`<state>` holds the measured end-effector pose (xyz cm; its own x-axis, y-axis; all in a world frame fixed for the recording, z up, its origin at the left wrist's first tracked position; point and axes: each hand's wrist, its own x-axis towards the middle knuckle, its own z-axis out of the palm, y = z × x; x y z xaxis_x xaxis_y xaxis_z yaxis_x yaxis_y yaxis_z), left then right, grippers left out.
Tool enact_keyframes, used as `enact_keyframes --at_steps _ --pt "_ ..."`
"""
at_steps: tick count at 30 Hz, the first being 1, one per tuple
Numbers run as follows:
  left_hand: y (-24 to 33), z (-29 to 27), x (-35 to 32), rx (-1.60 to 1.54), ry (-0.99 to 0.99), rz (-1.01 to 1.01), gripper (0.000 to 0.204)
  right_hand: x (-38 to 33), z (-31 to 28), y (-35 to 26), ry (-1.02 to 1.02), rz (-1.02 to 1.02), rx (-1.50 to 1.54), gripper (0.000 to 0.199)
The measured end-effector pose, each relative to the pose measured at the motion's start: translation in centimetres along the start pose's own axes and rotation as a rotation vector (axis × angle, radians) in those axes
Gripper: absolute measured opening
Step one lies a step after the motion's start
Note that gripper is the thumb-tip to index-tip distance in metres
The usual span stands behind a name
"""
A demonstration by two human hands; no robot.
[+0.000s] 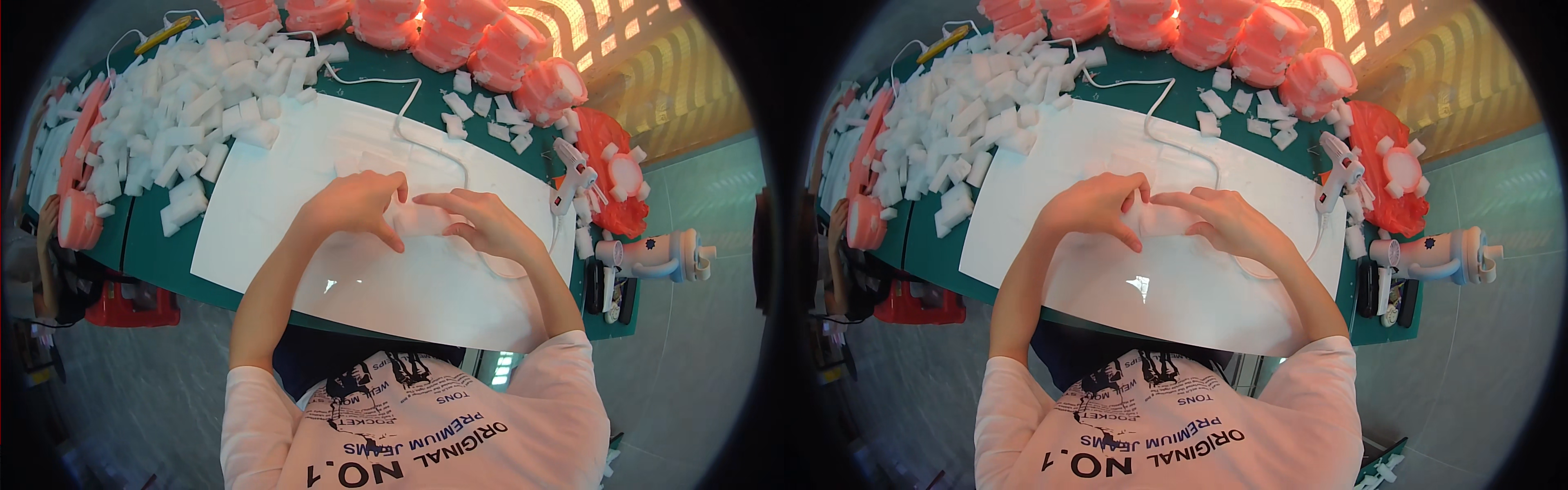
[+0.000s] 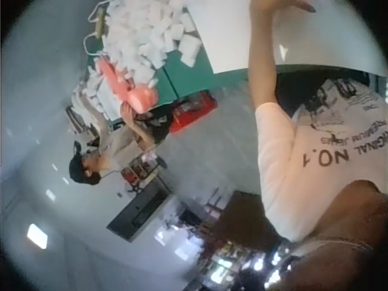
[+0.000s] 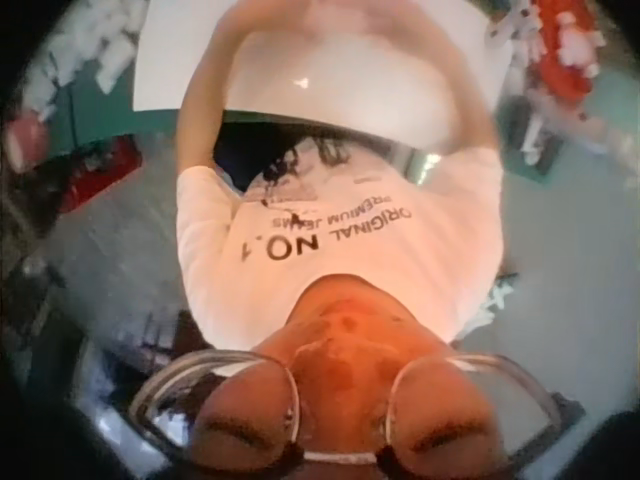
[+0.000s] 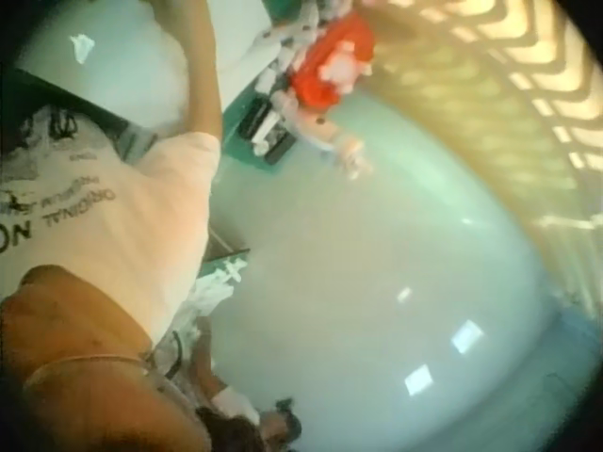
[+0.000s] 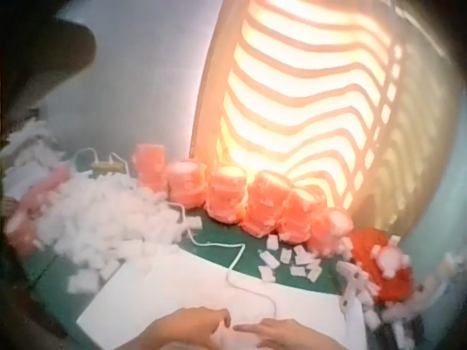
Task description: The person shapes and joins foam pieces together by applying glue with a hot glue gun and pressing the foam blocks together by hand.
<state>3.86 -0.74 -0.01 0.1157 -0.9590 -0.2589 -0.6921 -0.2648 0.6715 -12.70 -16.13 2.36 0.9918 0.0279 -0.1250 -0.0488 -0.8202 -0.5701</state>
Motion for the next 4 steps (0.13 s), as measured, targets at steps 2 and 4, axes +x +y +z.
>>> enact_keyframes --at_steps 2,4 --pt "-0.14 -0.82 0.14 -0.061 -0.049 0.002 0.062 -0.04 -0.14 -0.53 -0.061 0.014 -0.087 0.062" --pt "-0.52 -1.26 0.16 -0.156 -0.047 -0.032 0.055 0.03 -0.08 -0.93 -0.122 0.028 -0.171 0.069"
